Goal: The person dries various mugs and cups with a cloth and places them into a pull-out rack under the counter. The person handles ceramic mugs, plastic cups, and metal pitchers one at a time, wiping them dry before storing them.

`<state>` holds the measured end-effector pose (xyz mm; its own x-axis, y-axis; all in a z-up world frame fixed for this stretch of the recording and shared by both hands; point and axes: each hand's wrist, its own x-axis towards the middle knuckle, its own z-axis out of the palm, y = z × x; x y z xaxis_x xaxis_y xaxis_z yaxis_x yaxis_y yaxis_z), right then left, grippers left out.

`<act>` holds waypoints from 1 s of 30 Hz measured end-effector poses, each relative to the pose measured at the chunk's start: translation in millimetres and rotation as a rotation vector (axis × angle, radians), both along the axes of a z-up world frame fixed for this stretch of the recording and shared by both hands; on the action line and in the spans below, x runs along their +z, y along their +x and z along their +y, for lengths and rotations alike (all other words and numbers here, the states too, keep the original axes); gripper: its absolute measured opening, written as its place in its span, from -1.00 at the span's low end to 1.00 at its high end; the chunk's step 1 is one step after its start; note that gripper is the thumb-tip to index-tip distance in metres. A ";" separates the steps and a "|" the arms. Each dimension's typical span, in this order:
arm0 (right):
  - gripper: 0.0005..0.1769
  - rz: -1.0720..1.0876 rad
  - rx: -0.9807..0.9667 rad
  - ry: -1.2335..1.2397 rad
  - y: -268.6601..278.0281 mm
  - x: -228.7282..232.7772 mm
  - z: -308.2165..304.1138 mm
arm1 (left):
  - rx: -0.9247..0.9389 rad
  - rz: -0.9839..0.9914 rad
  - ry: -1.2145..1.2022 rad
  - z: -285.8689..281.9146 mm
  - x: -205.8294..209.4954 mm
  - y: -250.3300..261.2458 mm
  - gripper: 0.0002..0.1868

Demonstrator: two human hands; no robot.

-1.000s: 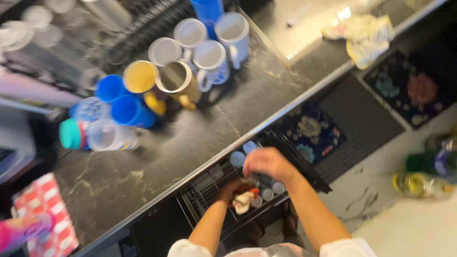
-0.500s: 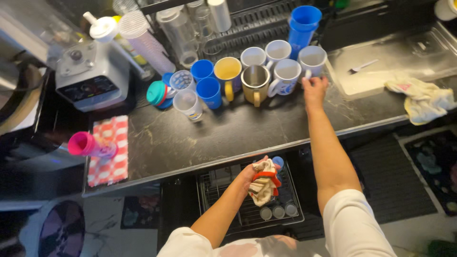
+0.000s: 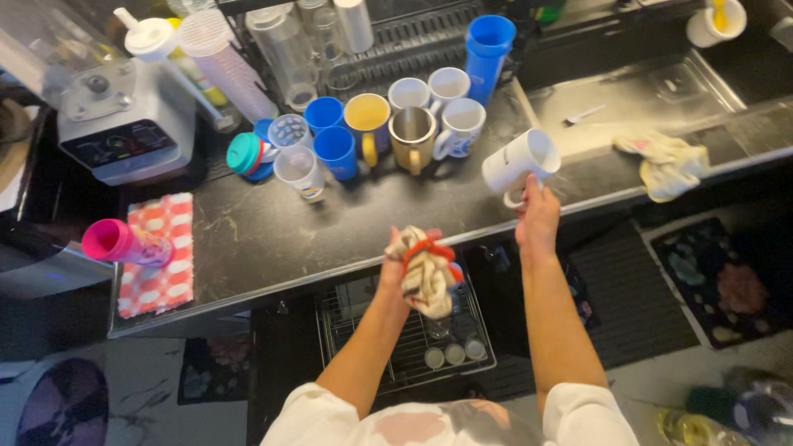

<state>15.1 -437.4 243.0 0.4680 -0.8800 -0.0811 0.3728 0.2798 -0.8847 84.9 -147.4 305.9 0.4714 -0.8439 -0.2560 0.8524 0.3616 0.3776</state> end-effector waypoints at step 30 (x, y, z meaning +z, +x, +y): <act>-0.73 -0.079 0.436 0.041 -196.4 79.3 142.9 | -0.156 -0.860 0.498 -98.0 30.8 -56.0 -0.55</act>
<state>-181.3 -294.5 322.2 0.8006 -0.5961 -0.0611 0.2781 0.4599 -0.8433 28.9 -245.4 336.7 0.5558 -0.8013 -0.2212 0.2437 -0.0974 0.9650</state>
